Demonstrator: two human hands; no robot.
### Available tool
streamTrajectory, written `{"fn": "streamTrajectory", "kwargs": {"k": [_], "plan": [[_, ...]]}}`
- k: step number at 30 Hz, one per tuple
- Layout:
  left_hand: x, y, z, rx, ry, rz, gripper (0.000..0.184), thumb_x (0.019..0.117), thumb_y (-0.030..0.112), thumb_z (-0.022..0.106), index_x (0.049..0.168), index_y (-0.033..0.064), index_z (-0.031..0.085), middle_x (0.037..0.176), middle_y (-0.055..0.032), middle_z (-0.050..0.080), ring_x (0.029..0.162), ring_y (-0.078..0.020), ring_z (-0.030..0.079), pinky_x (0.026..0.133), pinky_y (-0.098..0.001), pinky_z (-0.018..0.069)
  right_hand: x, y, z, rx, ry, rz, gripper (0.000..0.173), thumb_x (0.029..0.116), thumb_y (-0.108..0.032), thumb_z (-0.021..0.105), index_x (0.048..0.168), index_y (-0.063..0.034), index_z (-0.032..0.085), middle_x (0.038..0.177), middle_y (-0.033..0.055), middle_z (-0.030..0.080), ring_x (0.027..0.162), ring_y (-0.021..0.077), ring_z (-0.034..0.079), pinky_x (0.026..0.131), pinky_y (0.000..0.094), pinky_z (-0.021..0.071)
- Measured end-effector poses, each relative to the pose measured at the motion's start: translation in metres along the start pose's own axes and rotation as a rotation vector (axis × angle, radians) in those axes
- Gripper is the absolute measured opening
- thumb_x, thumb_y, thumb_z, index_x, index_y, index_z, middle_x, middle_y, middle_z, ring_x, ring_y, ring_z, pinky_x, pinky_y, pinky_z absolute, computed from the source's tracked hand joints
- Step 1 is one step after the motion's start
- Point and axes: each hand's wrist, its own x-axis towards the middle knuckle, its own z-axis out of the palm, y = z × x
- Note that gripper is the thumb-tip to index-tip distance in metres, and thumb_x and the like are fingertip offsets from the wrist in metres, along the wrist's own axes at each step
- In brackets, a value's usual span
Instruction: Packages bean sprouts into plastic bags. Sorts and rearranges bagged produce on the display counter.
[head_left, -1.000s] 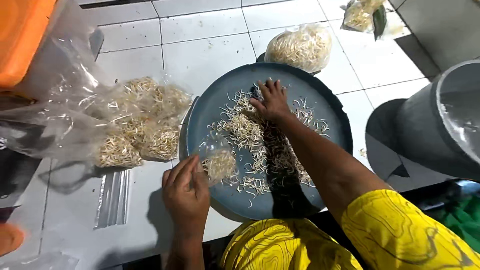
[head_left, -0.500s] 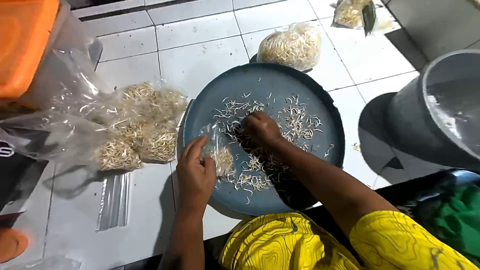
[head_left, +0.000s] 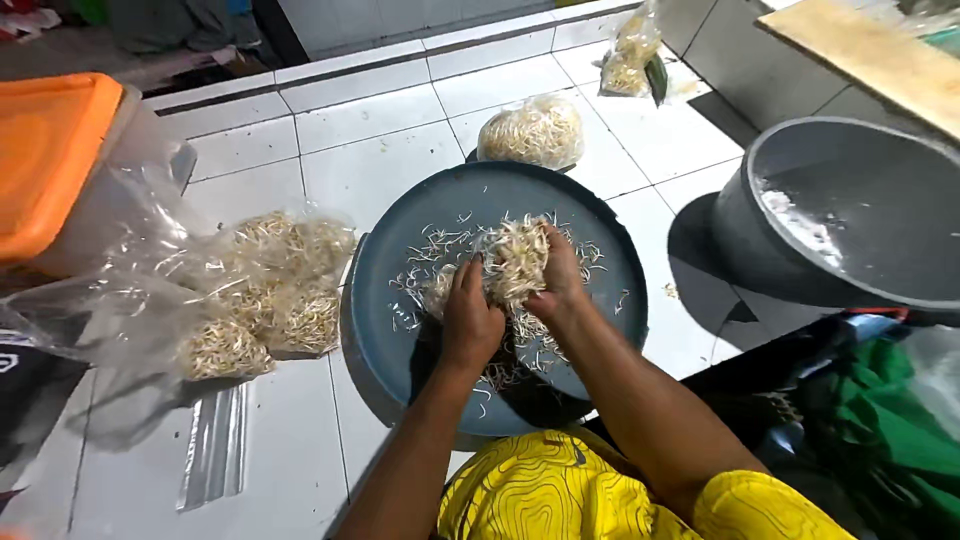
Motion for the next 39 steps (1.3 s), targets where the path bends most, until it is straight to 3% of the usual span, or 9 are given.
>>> {"fn": "streamTrajectory", "kwargs": {"k": [8,15,17,19,23,28,33,35,39], "plan": [[-0.016,-0.018,-0.02,-0.129,0.257,0.063,0.057,0.0921,0.002,0.067,0.147,0.002,0.051,0.147,-0.0186,0.053,0.132,-0.0276,0.057,0.108,-0.0457,0.0509,-0.02,0.045,0.01,-1.021,-0.194,-0.472,0.031,0.1062,-0.025,0.039,0.126,-0.008,0.056,0.109,0.0084,0.065,0.089,0.018,0.066,0.072,0.0409,0.057],[-0.013,-0.002,-0.043,-0.187,0.23,0.122,0.047,0.0951,0.007,0.065,0.14,-0.0033,0.055,0.143,-0.0205,0.056,0.129,-0.0281,0.059,0.109,-0.0438,0.0497,-0.04,0.026,0.047,-1.727,-0.394,-0.739,0.054,0.096,-0.012,0.056,0.148,-0.0043,0.044,0.141,0.0159,0.056,0.13,0.0301,0.056,0.108,0.0493,0.0488],[-0.011,0.002,-0.055,-0.178,0.186,0.081,0.052,0.0935,0.004,0.064,0.145,0.0002,0.053,0.145,-0.0176,0.056,0.121,-0.0259,0.064,0.1,-0.0441,0.0551,-0.045,0.009,0.056,-1.776,-0.384,-0.725,0.049,0.0978,-0.011,0.059,0.146,-0.0075,0.051,0.137,0.0107,0.063,0.12,0.0231,0.065,0.1,0.0456,0.0562],[-0.012,0.007,-0.069,-0.258,0.226,0.063,0.065,0.086,0.001,0.064,0.149,0.0081,0.052,0.145,-0.0107,0.057,0.076,-0.0129,0.063,0.061,-0.0325,0.0551,-0.042,-0.014,0.048,-1.697,-0.358,-0.831,0.035,0.1019,-0.013,0.055,0.136,-0.0058,0.059,0.127,0.0083,0.069,0.105,0.015,0.071,0.087,0.0367,0.0626],[-0.02,0.006,-0.108,-0.484,0.326,0.163,0.068,0.0865,-0.003,0.061,0.152,0.0076,0.048,0.152,-0.0098,0.051,0.058,-0.0084,0.057,0.049,-0.0287,0.0515,-0.03,-0.047,-0.02,-1.769,-0.233,-0.805,0.045,0.1048,-0.037,0.055,0.138,-0.0061,0.057,0.135,0.0123,0.063,0.122,0.0221,0.063,0.1,0.0449,0.0567],[-0.026,-0.028,-0.129,-0.441,0.402,0.093,0.067,0.086,-0.003,0.059,0.151,0.0068,0.047,0.151,-0.0103,0.052,0.066,-0.0125,0.065,0.052,-0.0309,0.0563,-0.007,-0.017,-0.163,-2.249,-0.087,-0.566,0.116,0.0831,-0.088,0.046,0.163,-0.0067,0.025,0.166,0.0311,0.017,0.155,0.0513,0.012,0.12,0.0735,0.0162],[-0.036,-0.041,-0.127,-0.388,0.44,0.01,0.067,0.0851,-0.001,0.058,0.151,0.0089,0.048,0.152,-0.0089,0.051,0.063,-0.0121,0.064,0.049,-0.0305,0.0551,-0.023,0.039,-0.146,-2.243,-0.537,-0.646,0.132,0.0668,-0.103,0.039,0.163,-0.0129,0.029,0.169,0.0265,0.016,0.157,0.0463,0.009,0.124,0.0704,0.0126],[-0.038,-0.042,-0.125,-0.391,0.441,-0.01,0.068,0.0848,-0.001,0.058,0.151,0.009,0.048,0.152,-0.0089,0.051,0.063,-0.0118,0.064,0.048,-0.0304,0.0548,-0.022,0.064,-0.131,-2.282,-0.707,-0.708,0.123,0.0648,-0.105,0.035,0.161,-0.0284,0.035,0.171,0.0201,0.016,0.158,0.045,0.005,0.121,0.0758,0.0081],[-0.04,-0.048,-0.123,-0.394,0.452,-0.006,0.068,0.0852,-0.001,0.057,0.152,0.0074,0.047,0.15,-0.0108,0.052,0.065,-0.0134,0.065,0.05,-0.0315,0.0557,-0.013,0.09,-0.1,-2.288,-0.724,-0.659,0.054,0.097,-0.07,0.047,0.141,-0.0414,0.058,0.166,0.0074,0.034,0.156,0.0363,0.02,0.118,0.0711,0.0222]]}}
